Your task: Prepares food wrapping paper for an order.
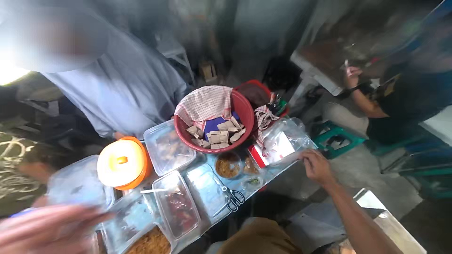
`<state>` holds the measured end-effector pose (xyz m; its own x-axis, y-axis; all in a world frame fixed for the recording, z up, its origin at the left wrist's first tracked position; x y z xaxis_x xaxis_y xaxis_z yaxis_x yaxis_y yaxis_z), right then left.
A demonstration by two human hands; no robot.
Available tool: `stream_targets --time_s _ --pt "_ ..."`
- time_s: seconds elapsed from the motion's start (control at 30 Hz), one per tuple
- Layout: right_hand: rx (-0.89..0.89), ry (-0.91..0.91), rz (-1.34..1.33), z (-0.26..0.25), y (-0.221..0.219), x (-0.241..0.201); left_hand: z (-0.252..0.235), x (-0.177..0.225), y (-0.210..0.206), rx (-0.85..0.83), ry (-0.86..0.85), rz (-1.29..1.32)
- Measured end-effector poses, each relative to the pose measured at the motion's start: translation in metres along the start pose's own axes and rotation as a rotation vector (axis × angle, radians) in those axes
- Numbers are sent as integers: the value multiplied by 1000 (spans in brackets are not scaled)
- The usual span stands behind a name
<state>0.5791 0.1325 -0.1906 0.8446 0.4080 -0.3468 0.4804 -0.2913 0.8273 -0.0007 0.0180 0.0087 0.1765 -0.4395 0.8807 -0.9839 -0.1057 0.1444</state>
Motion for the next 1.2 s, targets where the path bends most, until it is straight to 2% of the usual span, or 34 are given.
stream_targets --time_s 0.07,0.1,0.13,0.2,0.23,0.3,0.37,0.43,0.57,0.7,0.77,0.83,0.9,0.97,1.1,1.2 --pt "215 -106 -266 11 11 -32 20 -53 -89 135 225 16" --pt "288 -232 -449 13 14 -55 31 -75 -125 89 294 25" --pt "322 -389 -626 14 15 -77 42 -93 -156 -18 355 38" --pt "276 -655 -888 15 12 -116 61 -113 -201 -321 480 113" --pt "234 -718 -963 16 7 -131 67 -115 -216 -442 511 187" --pt "173 -741 -1024 17 -9 -154 70 -108 -229 -526 546 319" --pt "185 -704 -929 17 -22 -175 74 -99 -226 -479 582 307" --pt "270 -606 -817 12 -31 -196 80 -93 -214 -411 547 333" --pt "390 -400 -742 2 -48 -229 95 -92 -196 -68 414 86" --pt "175 -224 -752 -3 -63 -256 99 -89 -169 241 356 -245" --pt "-34 -197 -855 -1 -68 -281 104 -89 -154 367 326 -344" --pt "-331 -247 -1012 1 -70 -306 111 -89 -146 415 257 -407" --pt "-466 -341 -1137 2 -72 -325 119 -89 -145 396 204 -439" --pt "-465 -368 -1197 -5 -75 -337 126 -88 -146 362 198 -437" --pt "-386 -174 -1095 -19 -86 -343 134 -88 -137 414 172 -365" --pt "-494 -216 -1260 -23 -82 -347 138 -84 -130 439 184 -277"
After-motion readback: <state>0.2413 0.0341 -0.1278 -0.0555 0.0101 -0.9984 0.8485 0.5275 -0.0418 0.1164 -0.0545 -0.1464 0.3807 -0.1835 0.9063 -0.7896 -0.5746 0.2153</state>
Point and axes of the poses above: each hand's wrist, its own z-axis away from the middle knuckle, its own y-axis out of the back of the hand, x = y × z, the point moved 2 cm from there along -z, towards the middle knuckle, and after that the axes turned 1 degree about -y, right-handed, at the moved point
